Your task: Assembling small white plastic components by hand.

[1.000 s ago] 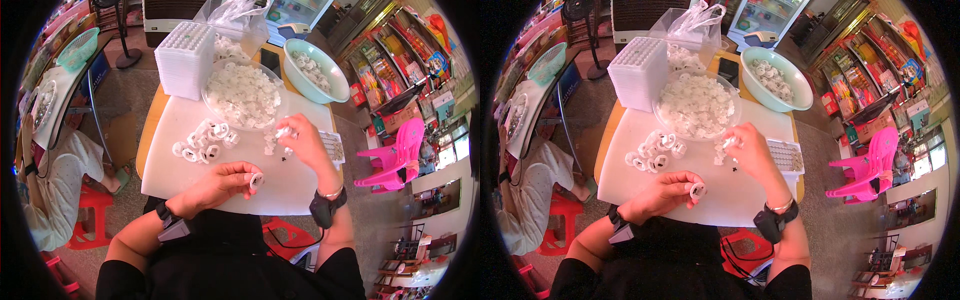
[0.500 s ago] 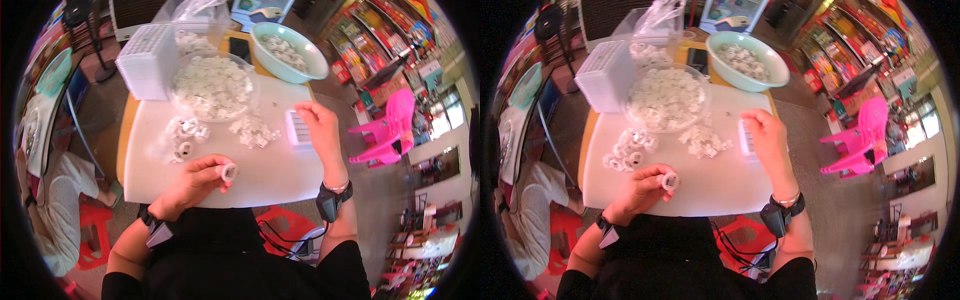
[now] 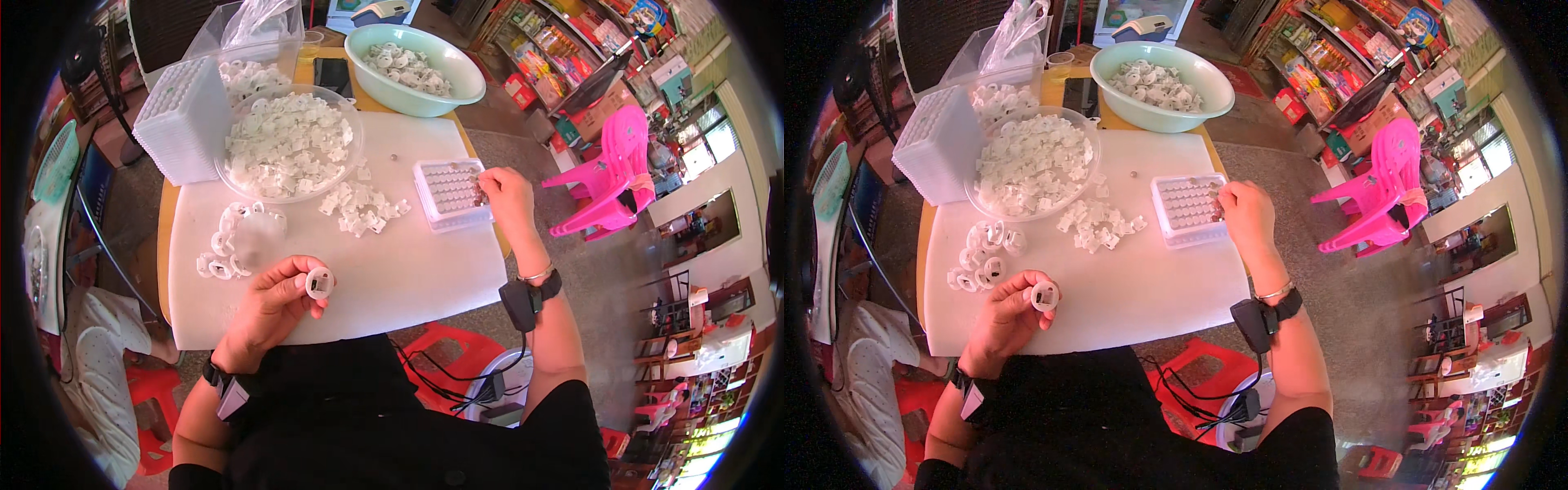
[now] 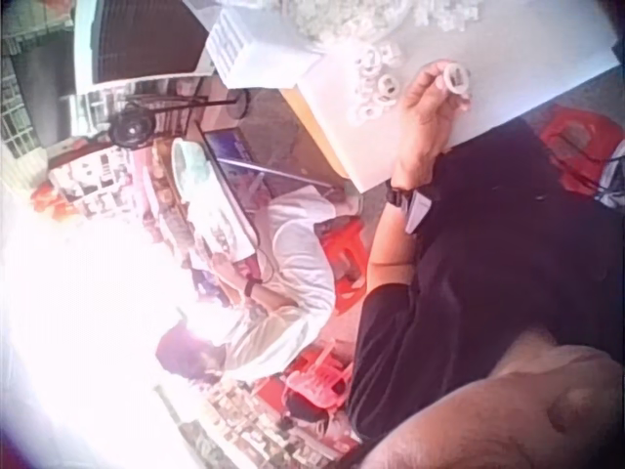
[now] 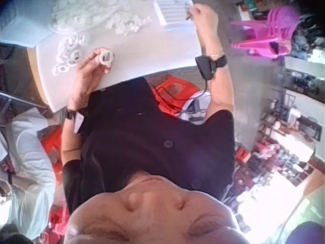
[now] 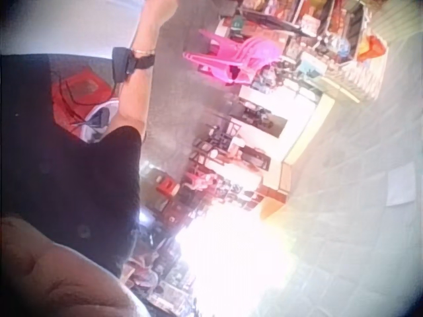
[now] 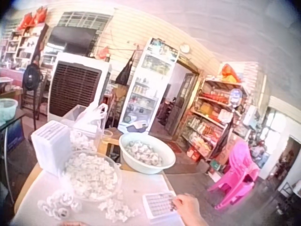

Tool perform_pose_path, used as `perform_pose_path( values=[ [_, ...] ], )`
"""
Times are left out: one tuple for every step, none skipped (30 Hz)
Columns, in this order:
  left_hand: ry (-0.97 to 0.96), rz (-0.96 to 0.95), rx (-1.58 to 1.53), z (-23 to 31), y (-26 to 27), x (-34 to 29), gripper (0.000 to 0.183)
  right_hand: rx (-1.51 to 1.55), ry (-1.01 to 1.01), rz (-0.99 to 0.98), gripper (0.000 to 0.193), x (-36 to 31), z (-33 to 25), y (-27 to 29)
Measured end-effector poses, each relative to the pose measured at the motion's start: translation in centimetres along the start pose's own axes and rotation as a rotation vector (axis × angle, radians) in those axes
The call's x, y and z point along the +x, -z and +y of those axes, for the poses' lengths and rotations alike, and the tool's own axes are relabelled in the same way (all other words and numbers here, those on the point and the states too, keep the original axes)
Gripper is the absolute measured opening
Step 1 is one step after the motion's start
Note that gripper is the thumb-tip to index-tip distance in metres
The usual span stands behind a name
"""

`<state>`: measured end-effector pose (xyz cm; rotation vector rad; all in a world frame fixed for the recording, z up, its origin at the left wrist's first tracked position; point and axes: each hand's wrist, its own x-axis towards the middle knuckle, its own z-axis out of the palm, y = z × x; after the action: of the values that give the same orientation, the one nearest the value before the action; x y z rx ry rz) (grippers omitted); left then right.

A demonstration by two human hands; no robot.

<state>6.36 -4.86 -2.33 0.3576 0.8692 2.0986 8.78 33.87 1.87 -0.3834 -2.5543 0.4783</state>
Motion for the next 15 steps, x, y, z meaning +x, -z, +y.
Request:
perform_pose_path(
  values=[
    [-0.002, 0.006, 0.003, 0.0, 0.0, 0.0, 0.023, -0.036, 0.045, 0.028, 0.011, 0.1, -0.4, -0.4],
    [0.002, 0.01, 0.001, 0.1, -0.1, -0.1, 0.023, -0.072, 0.091, 0.056, 0.01, 0.2, -0.6, -0.8],
    [0.005, 0.015, -0.001, 0.2, -0.1, -0.1, 0.023, -0.064, 0.092, 0.053, 0.01, 0.3, -0.5, -1.2],
    [0.003, 0.022, 0.002, 0.2, -0.2, -0.2, 0.023, -0.131, 0.123, 0.088, 0.009, 0.3, -0.5, -1.5],
    [0.002, 0.02, 0.008, 0.2, -0.3, -0.2, 0.024, -0.197, 0.153, 0.123, 0.009, 0.3, -0.5, -1.8],
    [0.0, 0.019, 0.013, 0.3, -0.4, -0.1, 0.024, -0.187, 0.155, 0.119, 0.009, 0.4, -0.5, -1.8],
    [-0.007, 0.043, 0.019, 0.2, -0.4, -0.3, 0.024, -0.195, 0.142, 0.097, 0.009, 0.5, -0.6, -1.9],
    [-0.011, 0.031, 0.013, 0.2, -0.3, -0.3, 0.025, -0.203, 0.131, 0.075, 0.009, 0.7, -0.8, -1.9],
    [-0.016, 0.021, 0.008, 0.2, -0.3, -0.3, 0.026, -0.183, 0.142, 0.064, 0.009, 0.8, -0.7, -1.7],
    [-0.023, 0.046, 0.013, 0.1, -0.3, -0.2, 0.026, -0.168, 0.153, 0.075, 0.008, 0.7, -0.5, -1.2],
    [-0.012, 0.027, -0.008, 0.0, -0.1, -0.1, 0.027, -0.147, 0.166, 0.083, 0.007, 0.7, -0.9, -1.3],
    [-0.001, 0.008, -0.028, 0.0, 0.0, 0.0, 0.028, -0.121, 0.179, 0.068, 0.007, 0.5, -1.8, -1.5],
    [-0.009, 0.03, -0.026, 0.0, 0.0, 0.1, 0.028, 0.009, 0.108, 0.072, 0.007, 0.2, -2.8, -1.1],
    [0.013, 0.023, -0.034, 0.1, -0.2, 0.2, 0.028, 0.136, 0.035, 0.076, 0.008, -0.1, -3.8, -0.4],
    [0.036, 0.014, -0.042, 0.2, -0.3, 0.2, 0.028, 0.149, 0.044, 0.065, 0.008, -0.6, -5.4, 0.1]
  ],
)
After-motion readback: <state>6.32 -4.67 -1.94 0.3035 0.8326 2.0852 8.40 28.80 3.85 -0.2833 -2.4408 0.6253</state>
